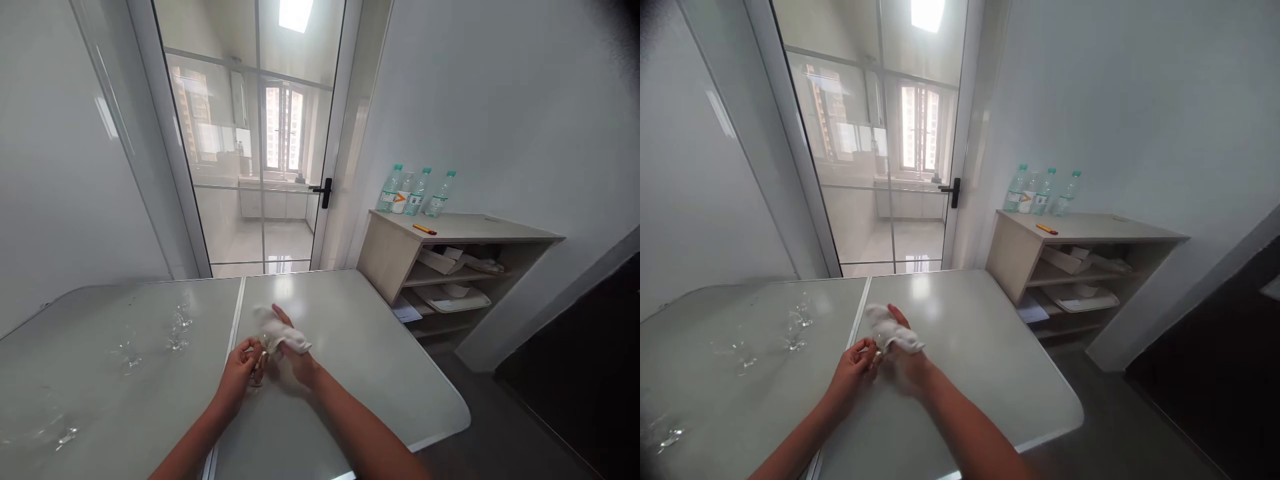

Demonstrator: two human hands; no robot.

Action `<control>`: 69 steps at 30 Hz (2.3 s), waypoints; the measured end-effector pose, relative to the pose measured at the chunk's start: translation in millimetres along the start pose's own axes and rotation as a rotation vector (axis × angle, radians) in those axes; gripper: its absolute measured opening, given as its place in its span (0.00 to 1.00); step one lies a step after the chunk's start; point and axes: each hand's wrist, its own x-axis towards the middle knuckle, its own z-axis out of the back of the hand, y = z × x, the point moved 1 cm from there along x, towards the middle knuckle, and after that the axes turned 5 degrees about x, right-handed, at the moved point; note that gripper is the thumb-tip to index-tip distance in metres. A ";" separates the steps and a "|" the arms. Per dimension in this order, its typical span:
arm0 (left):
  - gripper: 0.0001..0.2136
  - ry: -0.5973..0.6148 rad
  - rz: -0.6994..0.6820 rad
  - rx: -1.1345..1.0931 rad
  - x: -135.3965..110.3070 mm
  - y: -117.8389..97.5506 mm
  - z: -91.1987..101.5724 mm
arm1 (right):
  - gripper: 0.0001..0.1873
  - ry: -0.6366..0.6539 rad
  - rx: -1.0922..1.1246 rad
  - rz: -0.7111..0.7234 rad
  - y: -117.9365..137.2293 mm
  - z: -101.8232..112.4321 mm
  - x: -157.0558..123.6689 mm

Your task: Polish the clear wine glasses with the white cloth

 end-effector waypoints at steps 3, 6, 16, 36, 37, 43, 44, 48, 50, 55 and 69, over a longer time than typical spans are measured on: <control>0.17 -0.094 -0.136 0.257 -0.1 3.4 6.1 | 0.21 0.178 -0.192 0.091 9.5 -2.5 0.7; 0.09 -0.101 -0.283 0.459 -6.2 1.5 9.5 | 0.17 0.180 -0.335 0.169 1.9 -4.1 0.8; 0.07 -0.059 -0.334 0.426 -9.3 8.5 0.1 | 0.37 -0.397 0.632 -0.403 -30.9 -19.9 5.5; 0.27 -0.175 -0.191 0.086 6.8 -8.5 22.5 | 0.31 -0.062 0.324 -0.408 -49.3 -22.0 -3.2; 0.29 -0.139 -0.163 0.077 5.4 -10.3 20.9 | 0.32 -0.028 0.354 -0.442 -46.7 -21.8 -4.3; 0.29 -0.064 -0.128 -0.058 -3.9 -19.1 9.2 | 0.35 0.124 0.495 -0.703 -47.5 -20.6 -9.6; 0.29 -0.054 -0.119 -0.076 -4.2 -18.9 8.5 | 0.33 0.139 0.419 -0.697 -48.5 -20.5 -9.3; 0.31 -0.177 -0.168 -0.008 -3.0 -15.2 10.9 | 0.15 0.100 -0.142 -0.469 -45.5 -21.2 -2.5; 0.31 -0.247 -0.218 0.035 -3.0 -14.3 12.8 | 0.10 0.058 -0.310 -0.401 -41.4 -22.3 1.3; 0.32 -0.136 -0.255 -0.070 -5.2 -18.8 18.3 | 0.11 0.107 -0.316 -0.369 -39.4 -21.9 2.5; 0.34 -0.277 -0.308 0.048 -5.8 -19.1 17.9 | 0.06 0.134 -0.740 -0.066 -38.6 -24.3 3.9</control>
